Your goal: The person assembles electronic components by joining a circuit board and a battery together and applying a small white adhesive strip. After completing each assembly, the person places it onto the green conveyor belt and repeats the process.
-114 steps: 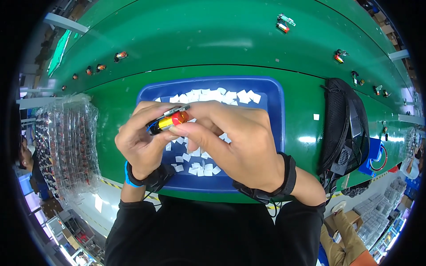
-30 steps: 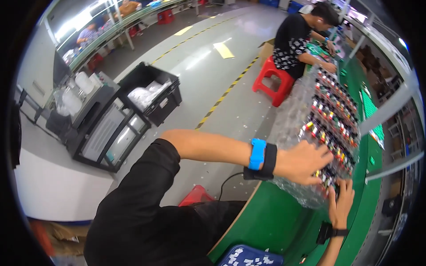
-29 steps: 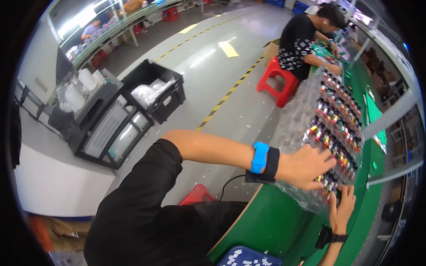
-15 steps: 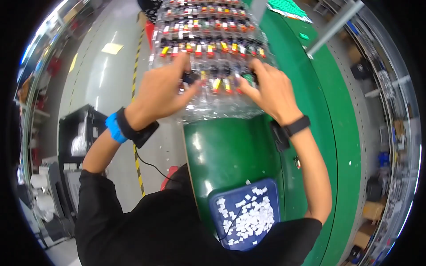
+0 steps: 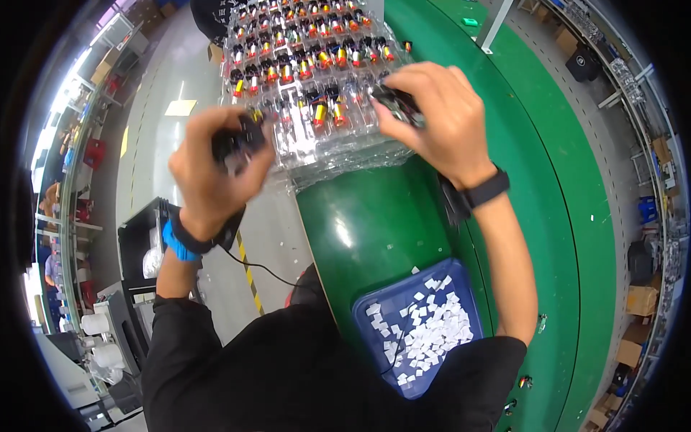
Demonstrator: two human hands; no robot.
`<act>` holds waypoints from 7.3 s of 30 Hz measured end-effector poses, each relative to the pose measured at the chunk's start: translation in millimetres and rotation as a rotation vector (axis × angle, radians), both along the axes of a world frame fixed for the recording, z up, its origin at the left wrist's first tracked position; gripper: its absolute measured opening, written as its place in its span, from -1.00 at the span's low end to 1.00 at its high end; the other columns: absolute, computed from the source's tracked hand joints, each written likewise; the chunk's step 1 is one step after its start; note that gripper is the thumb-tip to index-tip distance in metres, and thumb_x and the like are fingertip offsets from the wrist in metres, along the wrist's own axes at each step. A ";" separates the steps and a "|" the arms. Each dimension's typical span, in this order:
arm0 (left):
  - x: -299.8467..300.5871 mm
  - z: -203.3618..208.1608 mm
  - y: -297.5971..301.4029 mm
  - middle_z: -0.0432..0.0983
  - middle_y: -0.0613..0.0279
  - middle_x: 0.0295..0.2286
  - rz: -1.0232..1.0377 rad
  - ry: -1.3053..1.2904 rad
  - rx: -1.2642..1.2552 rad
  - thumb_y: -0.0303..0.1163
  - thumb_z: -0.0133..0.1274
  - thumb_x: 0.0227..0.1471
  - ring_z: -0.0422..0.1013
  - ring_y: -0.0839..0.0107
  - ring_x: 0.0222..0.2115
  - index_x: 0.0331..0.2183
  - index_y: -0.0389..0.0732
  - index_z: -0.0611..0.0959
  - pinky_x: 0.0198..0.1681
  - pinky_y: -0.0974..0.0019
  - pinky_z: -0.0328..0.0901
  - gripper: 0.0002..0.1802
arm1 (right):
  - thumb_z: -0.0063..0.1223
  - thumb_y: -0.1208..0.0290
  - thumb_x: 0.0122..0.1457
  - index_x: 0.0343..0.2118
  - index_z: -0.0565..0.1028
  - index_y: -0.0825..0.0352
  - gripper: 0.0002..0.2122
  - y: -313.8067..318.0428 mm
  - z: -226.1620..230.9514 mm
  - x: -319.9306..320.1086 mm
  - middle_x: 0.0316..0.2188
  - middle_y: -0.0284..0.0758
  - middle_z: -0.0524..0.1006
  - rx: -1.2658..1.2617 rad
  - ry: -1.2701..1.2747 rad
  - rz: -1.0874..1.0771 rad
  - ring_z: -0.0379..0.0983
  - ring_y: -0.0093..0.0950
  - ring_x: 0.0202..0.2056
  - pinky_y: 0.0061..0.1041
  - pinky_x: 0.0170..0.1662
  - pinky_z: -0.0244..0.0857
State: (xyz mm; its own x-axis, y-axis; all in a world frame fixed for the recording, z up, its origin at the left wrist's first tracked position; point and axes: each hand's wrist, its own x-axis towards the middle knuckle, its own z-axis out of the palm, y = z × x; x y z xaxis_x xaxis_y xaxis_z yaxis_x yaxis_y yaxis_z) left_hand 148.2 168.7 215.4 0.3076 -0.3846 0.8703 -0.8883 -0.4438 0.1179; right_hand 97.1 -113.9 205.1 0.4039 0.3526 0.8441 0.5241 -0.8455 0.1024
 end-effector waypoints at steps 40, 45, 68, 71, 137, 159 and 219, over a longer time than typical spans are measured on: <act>169.7 -20.7 8.0 0.57 -0.08 -0.38 0.131 0.177 0.657 0.18 0.07 0.12 0.42 -0.08 -0.31 -0.19 -0.29 0.58 -0.13 -0.04 0.30 -0.36 | 0.10 0.29 0.24 -0.28 0.42 0.37 -0.78 85.5 -25.9 52.6 -0.33 -0.15 0.48 0.053 0.617 -0.157 0.42 -0.18 -0.26 -0.23 -0.21 0.33; 171.6 -6.4 7.5 0.57 -0.11 -0.43 0.119 0.182 0.701 0.19 0.16 0.04 0.44 -0.09 -0.38 -0.21 -0.30 0.58 -0.17 -0.04 0.32 -0.33 | 0.12 0.45 0.20 -0.27 0.44 0.38 -0.86 83.6 -16.7 46.7 -0.37 -0.19 0.47 0.131 0.445 -0.084 0.42 -0.21 -0.29 -0.28 -0.23 0.32; 173.5 -16.5 4.1 0.52 0.29 -0.45 -0.152 0.747 0.571 -0.09 0.04 0.29 0.34 0.62 -0.50 -0.06 -0.21 0.57 -0.46 0.45 0.28 -0.61 | 0.25 0.28 0.13 -0.22 0.52 0.28 -0.76 33.3 -138.2 -138.7 -0.23 -0.34 0.50 0.269 0.862 -0.127 0.42 -0.25 -0.15 -0.29 -0.12 0.39; 164.4 -14.1 4.1 0.50 0.28 -0.52 -0.149 0.720 0.512 -0.11 0.05 0.29 0.31 0.60 -0.54 -0.14 -0.20 0.58 -0.45 0.42 0.26 -0.66 | 0.27 0.24 0.11 -0.21 0.53 0.28 -0.73 23.4 -99.5 -130.3 -0.19 -0.32 0.51 0.207 0.781 -0.124 0.43 -0.22 -0.09 -0.29 -0.04 0.38; 166.1 -26.5 -81.8 0.44 -0.16 -0.23 0.017 0.341 0.610 0.12 0.09 0.16 0.42 -0.12 -0.22 -0.12 -0.27 0.49 -0.16 -0.06 0.33 -0.40 | -0.04 -0.05 0.26 0.01 0.37 0.18 -0.57 -2.2 -9.5 130.6 -0.03 -0.03 0.50 -0.007 0.710 -0.394 0.43 0.10 0.00 0.05 0.01 0.32; 171.0 -23.6 -83.8 0.53 -0.21 -0.15 -0.137 0.613 0.608 0.02 0.10 0.17 0.49 -0.15 -0.16 -0.10 -0.37 0.38 -0.09 0.04 0.37 -0.39 | 0.15 0.02 0.18 -0.05 0.36 0.19 -0.58 -23.8 -13.2 135.6 -0.16 -0.18 0.54 -0.083 0.603 -0.226 0.51 0.02 -0.21 -0.06 -0.20 0.38; -35.0 -164.8 -123.9 0.54 0.02 -0.20 -0.482 0.448 0.556 -0.25 0.02 0.25 0.48 -0.02 -0.21 -0.09 -0.22 0.58 -0.19 0.05 0.36 -0.71 | 0.24 0.42 0.18 -0.40 0.24 0.31 -0.70 63.1 -107.1 -405.3 -0.46 -0.35 0.38 0.733 0.823 -0.839 0.37 -0.40 -0.40 -0.46 -0.28 0.32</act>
State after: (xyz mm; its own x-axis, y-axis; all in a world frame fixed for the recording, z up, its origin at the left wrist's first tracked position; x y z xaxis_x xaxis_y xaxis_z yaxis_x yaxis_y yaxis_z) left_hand 113.2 44.8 50.6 0.2705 -0.8958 0.3525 -0.9164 -0.1274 0.3794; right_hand -308.3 -50.8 98.0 0.7393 -0.6573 0.1465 -0.4711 -0.6602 -0.5850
